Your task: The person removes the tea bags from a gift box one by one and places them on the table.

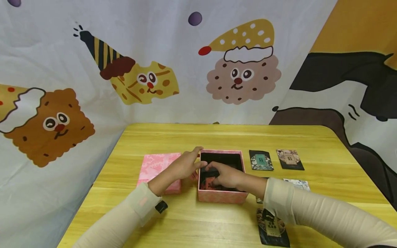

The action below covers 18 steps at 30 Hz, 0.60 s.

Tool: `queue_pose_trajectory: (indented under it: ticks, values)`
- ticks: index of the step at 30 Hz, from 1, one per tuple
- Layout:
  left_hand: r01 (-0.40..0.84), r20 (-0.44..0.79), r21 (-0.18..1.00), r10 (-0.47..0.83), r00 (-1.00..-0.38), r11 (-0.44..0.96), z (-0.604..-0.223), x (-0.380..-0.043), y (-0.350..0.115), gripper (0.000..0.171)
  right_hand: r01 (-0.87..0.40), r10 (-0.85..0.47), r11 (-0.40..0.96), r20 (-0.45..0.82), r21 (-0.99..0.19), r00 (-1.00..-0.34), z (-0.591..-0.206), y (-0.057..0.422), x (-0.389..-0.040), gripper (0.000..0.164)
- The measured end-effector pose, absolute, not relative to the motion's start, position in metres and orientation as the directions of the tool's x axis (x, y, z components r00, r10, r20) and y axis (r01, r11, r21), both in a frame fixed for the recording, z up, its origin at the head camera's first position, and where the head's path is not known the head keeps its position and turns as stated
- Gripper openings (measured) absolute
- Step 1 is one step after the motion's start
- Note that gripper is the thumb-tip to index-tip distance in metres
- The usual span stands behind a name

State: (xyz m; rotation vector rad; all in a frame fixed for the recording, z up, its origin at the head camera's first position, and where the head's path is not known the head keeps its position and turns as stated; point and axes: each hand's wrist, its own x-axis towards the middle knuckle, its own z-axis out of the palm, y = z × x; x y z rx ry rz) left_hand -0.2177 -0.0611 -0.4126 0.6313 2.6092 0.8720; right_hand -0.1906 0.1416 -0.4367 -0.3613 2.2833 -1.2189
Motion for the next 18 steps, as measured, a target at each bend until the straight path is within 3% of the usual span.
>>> queue_pose_trajectory:
  ticks: [18]
  values:
    - [0.272,-0.185,0.665,0.506,-0.842,0.695,-0.41,-0.217,-0.062,0.066,0.101,-0.414,0.442,-0.303,-0.891,-0.858,-0.425,0.141,-0.191,0.048]
